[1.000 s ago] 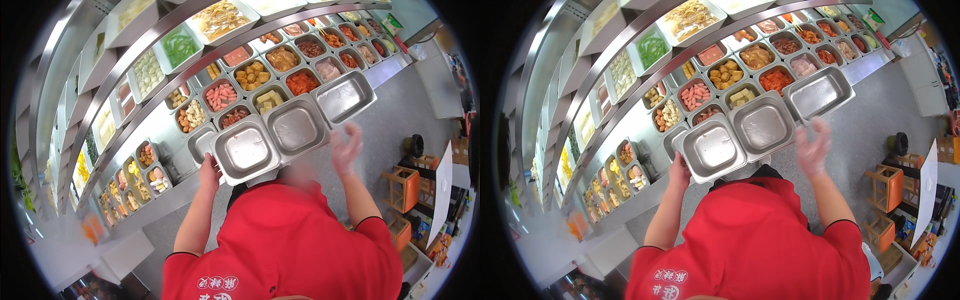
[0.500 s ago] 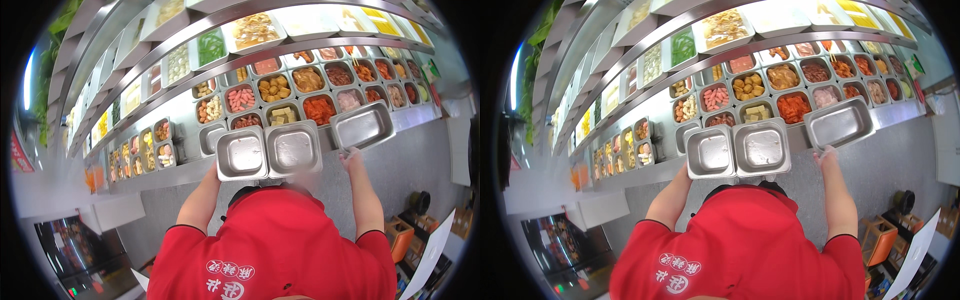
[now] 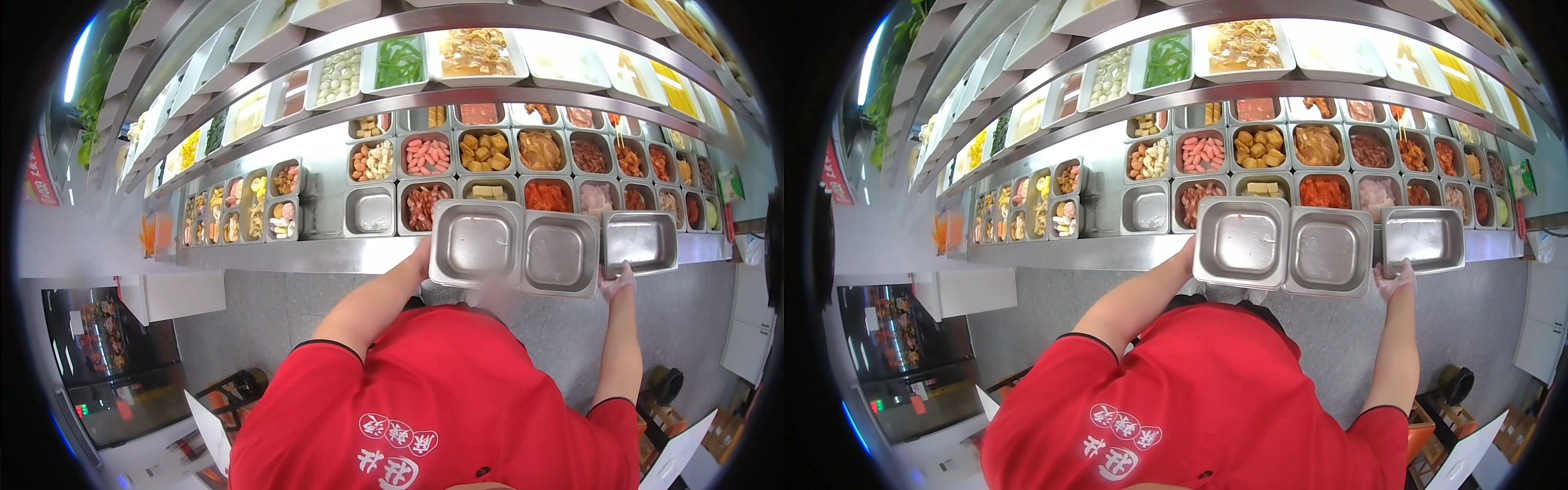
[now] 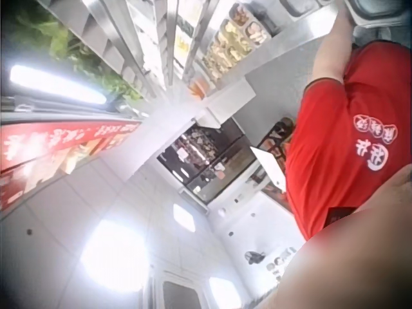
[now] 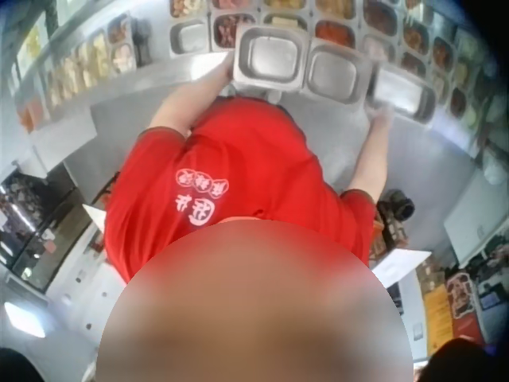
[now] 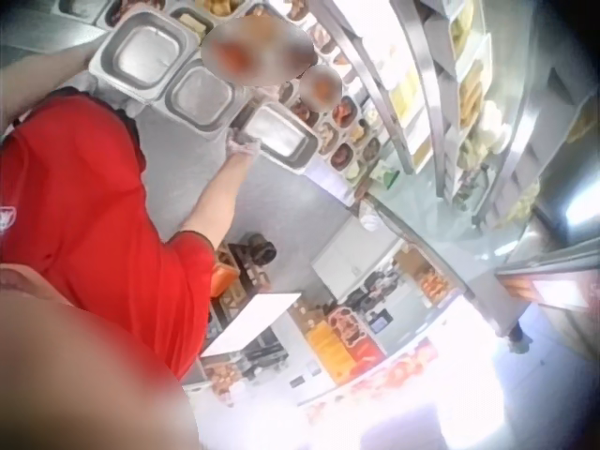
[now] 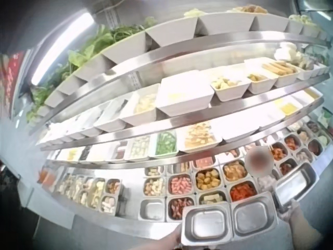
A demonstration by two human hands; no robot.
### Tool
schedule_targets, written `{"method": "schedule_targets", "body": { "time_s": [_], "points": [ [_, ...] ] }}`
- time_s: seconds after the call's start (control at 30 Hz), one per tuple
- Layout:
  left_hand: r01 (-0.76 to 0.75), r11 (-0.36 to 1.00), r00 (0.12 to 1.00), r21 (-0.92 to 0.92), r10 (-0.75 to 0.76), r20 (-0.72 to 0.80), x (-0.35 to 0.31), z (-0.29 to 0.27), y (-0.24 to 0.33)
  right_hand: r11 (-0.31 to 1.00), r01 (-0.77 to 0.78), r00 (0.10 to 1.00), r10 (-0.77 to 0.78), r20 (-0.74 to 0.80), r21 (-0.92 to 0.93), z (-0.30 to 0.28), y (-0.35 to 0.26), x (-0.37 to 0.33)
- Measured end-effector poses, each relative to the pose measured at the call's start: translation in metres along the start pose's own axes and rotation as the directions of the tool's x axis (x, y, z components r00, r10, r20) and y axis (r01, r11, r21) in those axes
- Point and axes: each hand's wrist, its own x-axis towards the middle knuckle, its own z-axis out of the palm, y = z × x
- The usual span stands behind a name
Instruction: The person assembles food trays by picking various items from a display counter and placing them into metal trays. They handle meatballs, fish cakes, tofu, and other processed food items, arranging them neatly in the trays.
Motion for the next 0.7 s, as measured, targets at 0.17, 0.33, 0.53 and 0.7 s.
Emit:
{"method": "schedule_targets", "body": {
  "time_s": [0.17, 0.33, 0.53, 0.7],
  "points": [
    [-0.075, 0.997, 0.996, -0.008, 0.075, -0.041, 0.008, 0.023, -0.016, 0.951, -0.093, 0.889, 0.212, 0.405, -0.294, -0.014, 0.068, -0.085],
    [0.010, 0.999, 0.996, 0.046, -0.006, -0.087, 0.026, 0.037, -0.017, 0.990, 0.007, 0.787, 0.082, 0.611, -0.142, -0.016, 0.108, -0.100],
    [0.076, 0.994, 0.990, 0.084, -0.085, 0.109, 0.033, 0.050, -0.011, 0.996, 0.018, 0.906, 0.021, 0.422, -0.088, -0.019, 0.095, -0.084],
    [0.131, 0.965, 0.984, 0.225, -0.099, -0.149, 0.035, 0.020, 0.011, 1.000, -0.003, 0.891, -0.001, 0.453, 0.008, -0.026, 0.108, -0.090]
  ]
}}
